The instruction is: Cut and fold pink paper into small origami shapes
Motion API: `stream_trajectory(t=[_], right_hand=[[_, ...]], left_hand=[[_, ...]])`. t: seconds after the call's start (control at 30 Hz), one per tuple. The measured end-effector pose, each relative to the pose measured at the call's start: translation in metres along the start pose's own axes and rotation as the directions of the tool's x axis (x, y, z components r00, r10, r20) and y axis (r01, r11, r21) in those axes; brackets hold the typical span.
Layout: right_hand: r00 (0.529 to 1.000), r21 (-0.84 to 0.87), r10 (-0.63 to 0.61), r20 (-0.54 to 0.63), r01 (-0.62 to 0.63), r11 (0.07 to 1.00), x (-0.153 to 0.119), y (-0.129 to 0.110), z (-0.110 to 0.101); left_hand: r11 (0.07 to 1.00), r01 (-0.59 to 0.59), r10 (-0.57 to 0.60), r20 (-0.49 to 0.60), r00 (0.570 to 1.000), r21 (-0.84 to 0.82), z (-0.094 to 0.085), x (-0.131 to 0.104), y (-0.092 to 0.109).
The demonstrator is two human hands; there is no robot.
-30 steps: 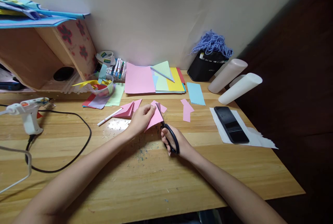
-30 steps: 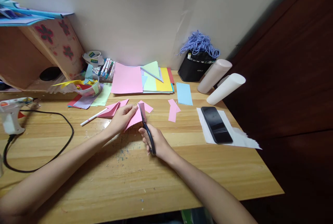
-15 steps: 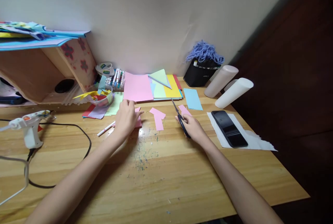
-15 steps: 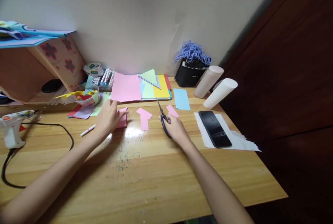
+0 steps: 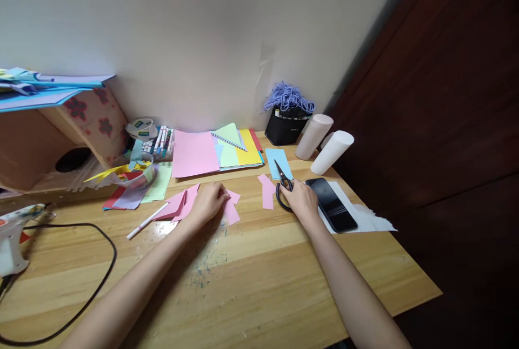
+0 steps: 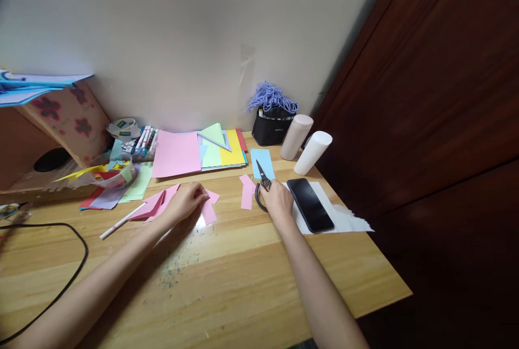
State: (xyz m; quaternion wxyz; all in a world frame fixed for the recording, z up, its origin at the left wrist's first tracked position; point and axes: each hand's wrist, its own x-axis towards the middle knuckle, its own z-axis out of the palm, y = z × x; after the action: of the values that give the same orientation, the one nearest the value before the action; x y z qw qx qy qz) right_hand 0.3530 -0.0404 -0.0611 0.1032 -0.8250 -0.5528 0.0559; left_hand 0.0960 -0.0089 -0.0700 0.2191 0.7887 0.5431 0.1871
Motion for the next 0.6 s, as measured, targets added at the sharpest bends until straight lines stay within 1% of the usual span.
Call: stream_trajectory(t=[0.03,0.07,0.13,0.17,0.23,0.3,0.33,0.4,0.43,0.5,0.53,0.6], right_hand=[[1.0,-0.015,0.017,-0.011,-0.018,1.0,0.0,0.001,0.0],[0.999,-0.025,0.023,-0.025,-0.024,0.999,0.0,0.001,0.0],[0.998,-0.037,0.005,-0.065,-0.007,0.999,-0.002,0.001,0.001],[0.995,-0.043,-0.012,-0.095,0.008,0.999,-0.003,0.001,0.001],[0.984,-0.051,-0.044,-0.172,0.036,0.998,-0.006,-0.002,0.002],[0.968,-0.034,-0.105,-0.227,0.1,0.994,-0.009,-0.008,0.004],[0.961,-0.018,-0.146,-0.234,0.146,0.989,-0.01,-0.011,0.006],[0.955,0.018,-0.223,-0.197,0.231,0.973,-0.011,-0.018,0.011],[0.956,0.033,-0.245,-0.164,0.254,0.967,-0.01,-0.021,0.014],[0.961,0.069,-0.259,-0.098,0.266,0.961,-0.007,-0.026,0.02],[0.964,0.105,-0.259,-0.065,0.265,0.959,-0.004,-0.027,0.023],[0.97,0.217,-0.242,0.017,0.232,0.948,0.002,-0.027,0.026]], left_hand=[[1.0,-0.002,0.002,-0.04,0.999,-0.004,0.001,-0.002,-0.001],[1.0,-0.015,0.015,-0.052,0.999,-0.009,0.002,-0.004,-0.001],[0.999,-0.031,0.03,-0.054,0.998,-0.019,0.005,-0.006,-0.002],[0.999,-0.034,0.033,-0.046,0.998,-0.025,0.007,-0.007,-0.002],[0.998,-0.029,0.025,-0.065,0.998,-0.062,0.009,-0.009,-0.003],[0.993,-0.039,0.029,-0.085,0.996,-0.114,0.01,-0.011,-0.004],[0.99,-0.044,0.03,-0.1,0.995,-0.136,0.01,-0.011,-0.004],[0.985,-0.038,0.013,-0.154,0.988,-0.166,0.01,-0.011,-0.003],[0.985,-0.026,-0.008,-0.193,0.981,-0.171,0.009,-0.01,-0.003],[0.987,0.017,-0.058,-0.259,0.964,-0.158,0.009,-0.009,-0.002],[0.99,0.04,-0.077,-0.274,0.959,-0.138,0.009,-0.008,-0.001],[0.994,0.072,-0.09,-0.268,0.959,-0.077,0.009,-0.007,0.001]])
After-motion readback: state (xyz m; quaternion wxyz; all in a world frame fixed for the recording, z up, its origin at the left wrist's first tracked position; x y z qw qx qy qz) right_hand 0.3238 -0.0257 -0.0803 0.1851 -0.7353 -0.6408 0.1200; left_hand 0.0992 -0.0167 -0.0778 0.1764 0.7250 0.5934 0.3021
